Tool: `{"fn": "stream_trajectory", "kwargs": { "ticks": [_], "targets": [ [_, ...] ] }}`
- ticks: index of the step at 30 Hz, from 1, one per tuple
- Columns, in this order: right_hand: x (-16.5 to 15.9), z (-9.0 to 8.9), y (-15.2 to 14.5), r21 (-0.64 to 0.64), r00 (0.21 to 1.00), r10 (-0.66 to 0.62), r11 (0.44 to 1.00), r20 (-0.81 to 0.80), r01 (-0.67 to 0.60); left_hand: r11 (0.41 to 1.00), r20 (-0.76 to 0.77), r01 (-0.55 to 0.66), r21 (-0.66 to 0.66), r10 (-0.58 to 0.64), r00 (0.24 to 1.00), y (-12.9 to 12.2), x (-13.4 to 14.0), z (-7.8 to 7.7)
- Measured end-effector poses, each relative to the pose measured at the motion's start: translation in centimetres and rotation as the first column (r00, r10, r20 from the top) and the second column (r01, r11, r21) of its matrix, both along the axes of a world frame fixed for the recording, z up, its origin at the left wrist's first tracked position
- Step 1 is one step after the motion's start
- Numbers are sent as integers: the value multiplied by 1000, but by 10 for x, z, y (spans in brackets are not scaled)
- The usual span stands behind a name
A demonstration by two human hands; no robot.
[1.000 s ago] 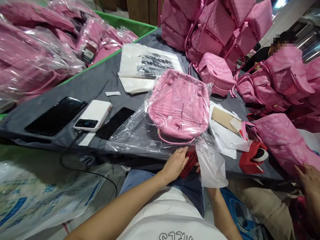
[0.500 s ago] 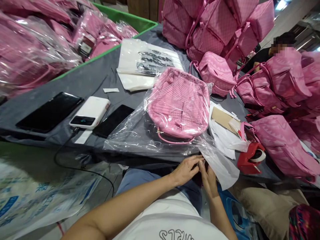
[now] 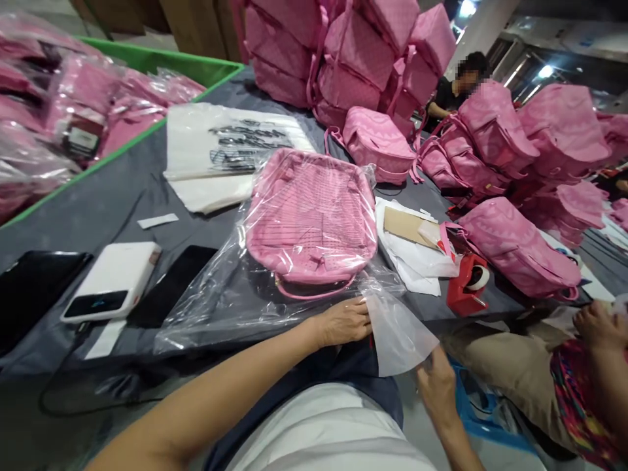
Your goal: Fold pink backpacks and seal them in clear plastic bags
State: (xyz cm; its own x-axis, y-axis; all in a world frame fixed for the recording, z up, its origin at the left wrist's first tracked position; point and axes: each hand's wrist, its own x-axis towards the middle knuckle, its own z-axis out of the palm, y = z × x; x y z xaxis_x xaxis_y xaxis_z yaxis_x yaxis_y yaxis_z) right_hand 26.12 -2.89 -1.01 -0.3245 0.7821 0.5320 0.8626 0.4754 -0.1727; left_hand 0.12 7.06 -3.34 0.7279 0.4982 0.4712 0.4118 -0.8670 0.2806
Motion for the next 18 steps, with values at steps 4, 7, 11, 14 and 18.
{"fn": "stream_trajectory", "kwargs": {
  "ticks": [4, 7, 11, 14, 18],
  "targets": [
    [0, 15, 6, 207, 990, -136, 970, 25, 128, 930, -56, 122, 346, -110, 992, -1, -17, -23],
    [-18, 22, 23, 296, 980, 159, 936, 122, -189, 890, 7, 48, 453, -58, 998, -5, -23, -37],
    [-23, 10, 37, 189, 933, 325, 917, 156, -352, 831, 126, -103, 547, 40, 991, -12, -30, -45],
    [-14, -19, 30, 109, 935, 307, 938, 177, -329, 809, 172, -146, 570, 56, 984, -15, -34, -45],
    [-20, -53, 7, 103, 944, 291, 946, 154, -308, 878, 99, 39, 477, -97, 990, -7, -31, -32]
  ]
}}
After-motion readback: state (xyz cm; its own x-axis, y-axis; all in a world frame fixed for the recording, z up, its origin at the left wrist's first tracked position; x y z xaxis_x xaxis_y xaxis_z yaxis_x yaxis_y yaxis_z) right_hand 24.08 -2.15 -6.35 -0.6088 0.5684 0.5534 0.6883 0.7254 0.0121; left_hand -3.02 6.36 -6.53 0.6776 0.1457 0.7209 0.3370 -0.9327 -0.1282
